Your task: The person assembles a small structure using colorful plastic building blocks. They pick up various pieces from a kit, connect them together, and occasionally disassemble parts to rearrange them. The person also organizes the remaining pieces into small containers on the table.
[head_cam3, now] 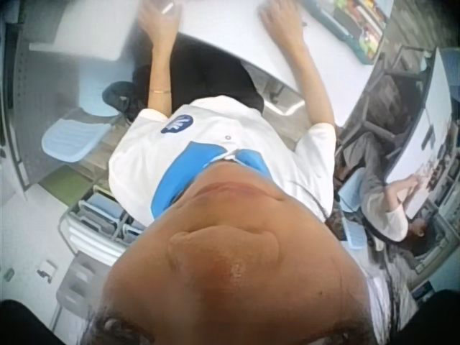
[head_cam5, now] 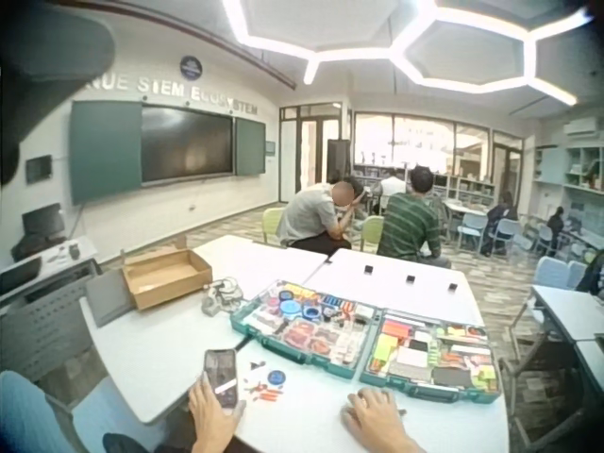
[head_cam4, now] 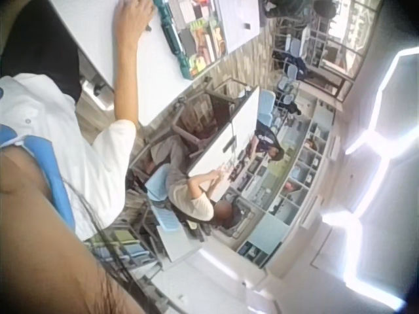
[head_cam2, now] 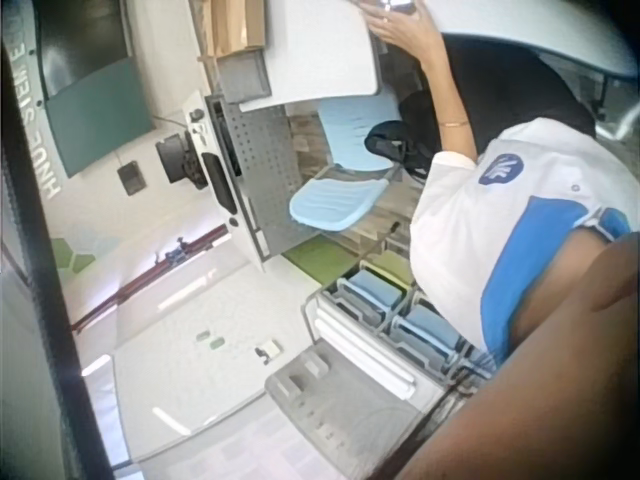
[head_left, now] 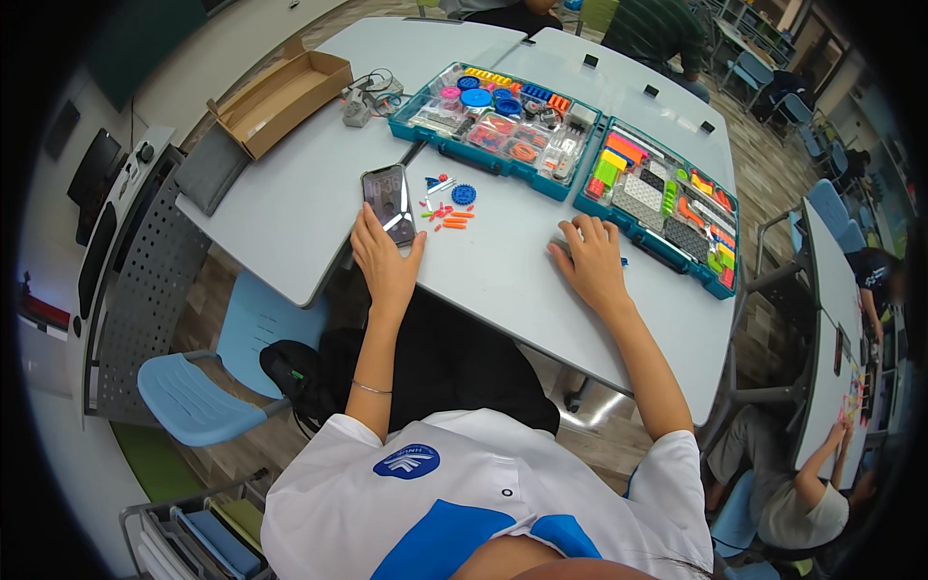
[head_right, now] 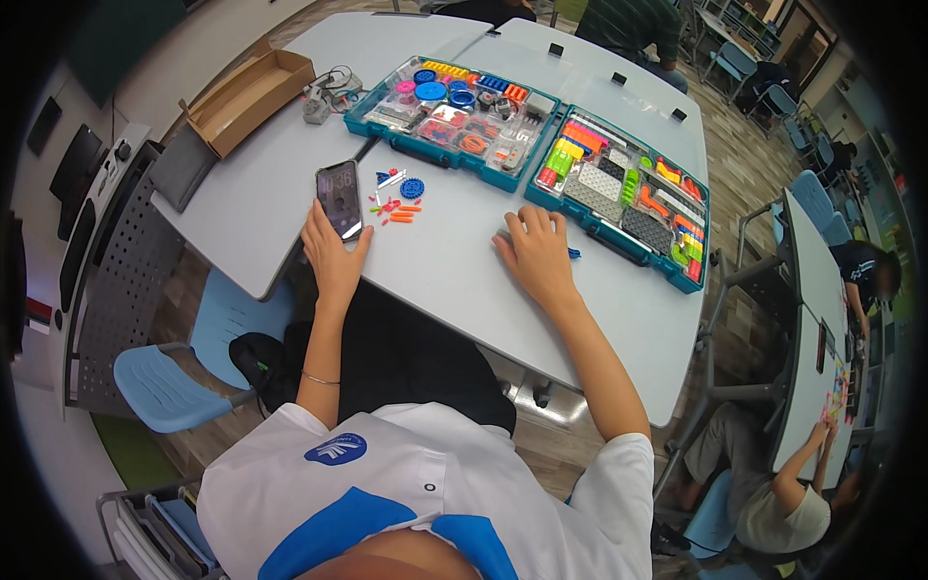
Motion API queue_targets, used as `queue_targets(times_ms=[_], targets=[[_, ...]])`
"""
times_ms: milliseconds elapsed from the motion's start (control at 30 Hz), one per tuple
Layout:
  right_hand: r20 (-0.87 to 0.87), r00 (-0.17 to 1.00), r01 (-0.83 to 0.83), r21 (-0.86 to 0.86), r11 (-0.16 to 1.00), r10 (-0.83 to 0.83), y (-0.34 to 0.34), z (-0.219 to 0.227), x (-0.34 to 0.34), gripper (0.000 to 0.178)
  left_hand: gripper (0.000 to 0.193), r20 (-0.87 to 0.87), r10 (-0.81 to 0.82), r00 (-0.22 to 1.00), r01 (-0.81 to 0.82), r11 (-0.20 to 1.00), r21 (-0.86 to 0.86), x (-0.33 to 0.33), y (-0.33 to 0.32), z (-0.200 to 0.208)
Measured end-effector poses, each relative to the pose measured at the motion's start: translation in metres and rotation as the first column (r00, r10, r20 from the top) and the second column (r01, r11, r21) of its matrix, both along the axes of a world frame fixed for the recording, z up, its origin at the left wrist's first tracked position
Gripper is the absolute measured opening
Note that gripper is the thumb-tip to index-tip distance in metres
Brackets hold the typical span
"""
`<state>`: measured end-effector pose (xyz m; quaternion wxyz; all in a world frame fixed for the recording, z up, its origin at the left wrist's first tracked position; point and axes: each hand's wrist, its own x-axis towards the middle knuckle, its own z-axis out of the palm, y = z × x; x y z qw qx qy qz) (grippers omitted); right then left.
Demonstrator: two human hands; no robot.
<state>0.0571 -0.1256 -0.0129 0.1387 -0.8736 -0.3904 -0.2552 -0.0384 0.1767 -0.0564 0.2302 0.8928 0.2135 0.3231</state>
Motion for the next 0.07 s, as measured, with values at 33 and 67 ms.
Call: queue_targets(times_ms=[33,67], targets=[[-0.008,1.000,-0.013,0.014,1.000,0.013,0.0071,-0.0002,-0.0012,0.033,0.095,0.002,-0.016,1.000,0.016,0.999,-0.030,-0.0009,0.0025,-0.0023],[-0.015,1.000,-0.026,0.028,0.999,0.026,0.0167,0.0002,-0.0032,0.035,0.098,-0.027,-0.018,0.999,0.017,0.999,-0.038,0.0012,0.0047,-0.0031]])
